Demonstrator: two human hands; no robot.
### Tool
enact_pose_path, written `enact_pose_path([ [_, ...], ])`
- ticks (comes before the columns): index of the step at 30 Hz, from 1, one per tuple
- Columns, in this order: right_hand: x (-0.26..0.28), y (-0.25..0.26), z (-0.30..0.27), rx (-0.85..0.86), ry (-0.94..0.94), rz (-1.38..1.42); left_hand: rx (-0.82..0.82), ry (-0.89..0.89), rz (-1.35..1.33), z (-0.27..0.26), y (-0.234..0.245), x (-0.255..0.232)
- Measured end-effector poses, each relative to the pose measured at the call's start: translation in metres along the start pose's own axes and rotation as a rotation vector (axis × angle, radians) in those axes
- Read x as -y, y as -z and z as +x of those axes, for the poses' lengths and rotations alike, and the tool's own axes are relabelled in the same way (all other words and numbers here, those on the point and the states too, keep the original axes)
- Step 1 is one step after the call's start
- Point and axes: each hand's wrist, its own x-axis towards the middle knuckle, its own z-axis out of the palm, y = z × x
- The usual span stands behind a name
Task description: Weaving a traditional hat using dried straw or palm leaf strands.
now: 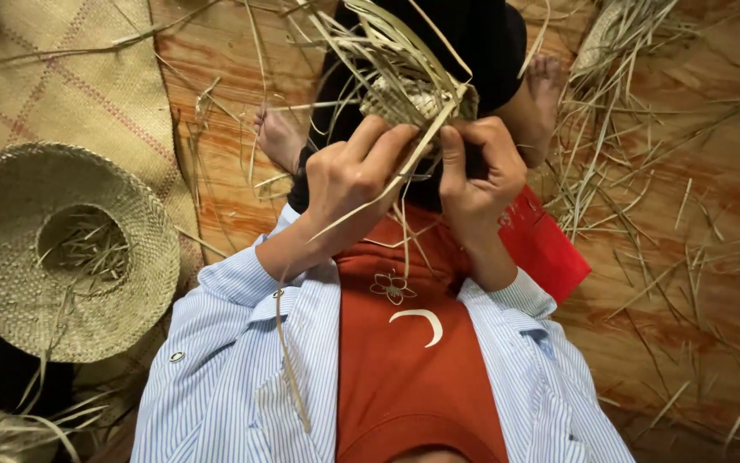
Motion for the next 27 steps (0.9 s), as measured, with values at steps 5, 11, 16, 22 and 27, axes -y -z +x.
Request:
enact_pose_path([
  [5, 0.004, -0.005, 0.001, 0.055, -0.024, 0.053, -0.030, 0.081, -0.103, 0.004, -0.005, 0.001],
  [11, 0.009, -0.004, -0.001, 0.093, -0.021, 0.006, 0.070, 0.333, -0.310, 0.011, -0.005, -0.008],
  [16, 0.009, -0.005, -0.002, 0.096, -0.033, 0.009, 0.177, 0.425, -0.358, 0.005, -0.011, -0.002],
  [22, 0.007, 0.000, -0.003, 0.168, -0.273, 0.101, 0.147, 0.254, -0.443, 0.011, -0.004, 0.003],
  [27, 0.003, -0.005, -0.001, 0.091, -0.140, 0.076, 0.158, 0.361, -0.379, 0.001, -0.020, 0.003],
])
